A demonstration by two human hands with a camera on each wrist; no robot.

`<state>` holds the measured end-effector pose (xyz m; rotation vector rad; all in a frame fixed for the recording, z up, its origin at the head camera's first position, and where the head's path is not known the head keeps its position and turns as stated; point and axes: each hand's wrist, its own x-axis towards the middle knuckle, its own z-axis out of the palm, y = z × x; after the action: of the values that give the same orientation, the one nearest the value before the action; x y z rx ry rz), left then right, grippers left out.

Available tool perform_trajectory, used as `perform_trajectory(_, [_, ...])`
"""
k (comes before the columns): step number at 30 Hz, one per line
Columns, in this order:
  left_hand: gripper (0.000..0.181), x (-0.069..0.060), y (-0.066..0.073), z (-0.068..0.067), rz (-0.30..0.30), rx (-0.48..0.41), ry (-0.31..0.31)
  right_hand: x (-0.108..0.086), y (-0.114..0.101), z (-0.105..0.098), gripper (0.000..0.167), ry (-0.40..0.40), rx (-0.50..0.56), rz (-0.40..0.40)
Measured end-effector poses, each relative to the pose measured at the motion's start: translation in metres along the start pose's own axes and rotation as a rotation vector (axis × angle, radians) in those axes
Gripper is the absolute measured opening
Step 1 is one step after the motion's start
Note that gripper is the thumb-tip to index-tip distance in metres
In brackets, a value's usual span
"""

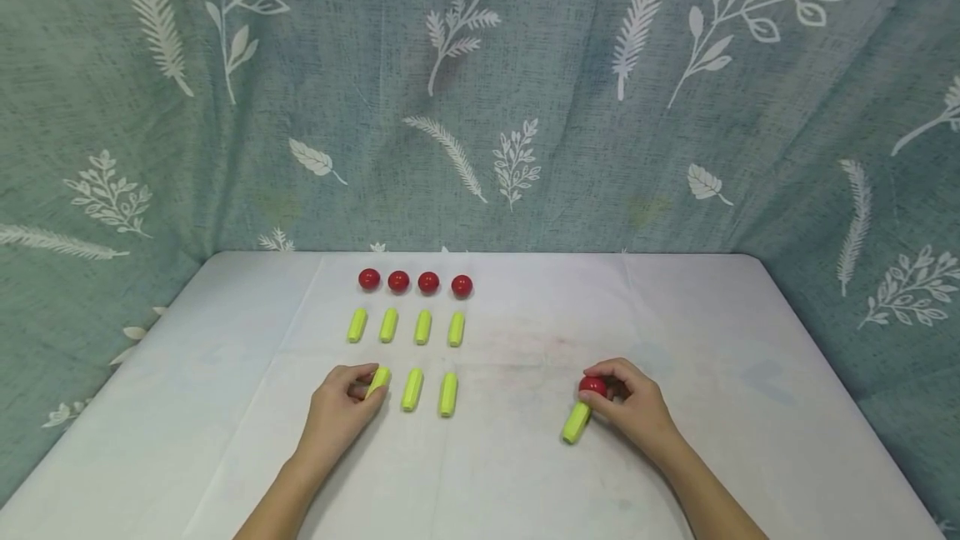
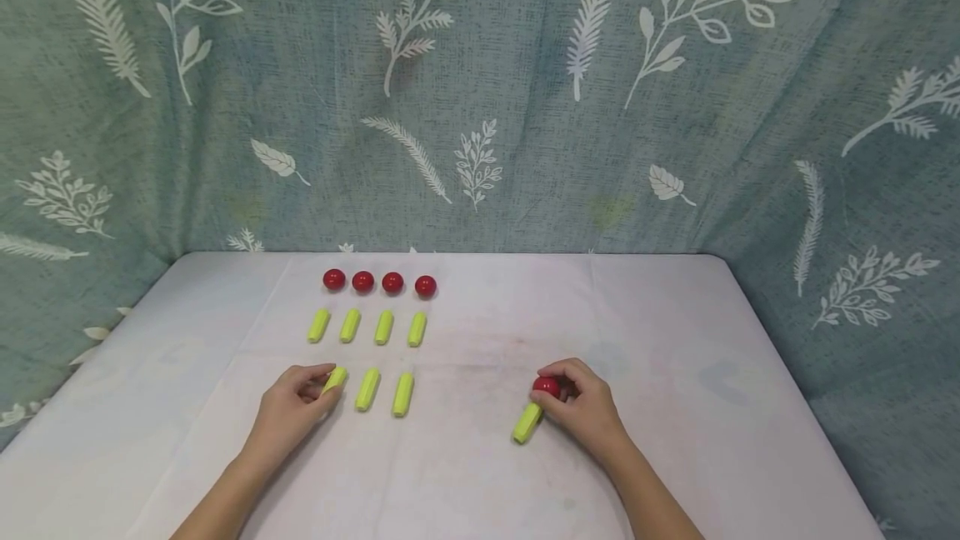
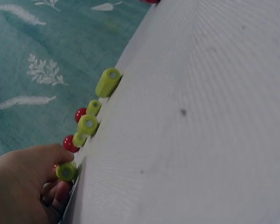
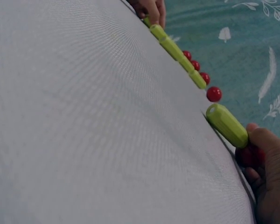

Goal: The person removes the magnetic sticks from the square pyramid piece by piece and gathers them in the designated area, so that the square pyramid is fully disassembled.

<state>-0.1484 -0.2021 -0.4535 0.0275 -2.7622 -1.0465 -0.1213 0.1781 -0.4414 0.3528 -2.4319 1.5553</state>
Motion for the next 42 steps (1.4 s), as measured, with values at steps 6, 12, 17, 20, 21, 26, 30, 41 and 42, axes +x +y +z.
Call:
perform_trajectory(6, [0.046,0.001,-0.001,-0.002,-0.018,-0.002,-0.044,0.0,0.001,-0.001,0.028,0.006,-0.003,-0.001])
perform_trajectory(12, [0.072,0.007,-0.011,-0.016,-0.043,-0.086,-0.229,0.0,0.003,0.0,0.028,0.002,0.002,-0.018])
perform_trajectory(17, [0.079,0.019,-0.018,-0.027,0.005,-0.145,-0.388,0.001,0.003,0.0,0.028,-0.001,-0.003,-0.019])
perform_trajectory(20, [0.076,0.027,-0.017,-0.028,0.021,-0.114,-0.444,0.001,0.003,-0.001,0.028,-0.003,-0.004,-0.017])
perform_trajectory(21, [0.075,0.029,-0.016,-0.027,0.021,-0.103,-0.455,0.001,0.003,-0.001,0.028,-0.003,-0.004,-0.017])
perform_trajectory(26, [0.071,0.035,-0.021,-0.027,0.016,-0.101,-0.45,0.0,0.002,-0.001,0.027,-0.015,0.02,-0.001])
perform_trajectory(30, [0.071,0.038,-0.027,-0.03,0.01,-0.163,-0.45,0.001,0.0,-0.001,0.027,-0.012,0.015,0.009])
perform_trajectory(41, [0.076,0.039,-0.028,-0.033,-0.032,-0.219,-0.483,0.002,0.03,0.006,0.031,-0.002,0.003,0.079])
perform_trajectory(42, [0.076,0.039,-0.028,-0.033,-0.033,-0.216,-0.479,0.002,0.032,0.007,0.031,-0.003,0.002,0.077])
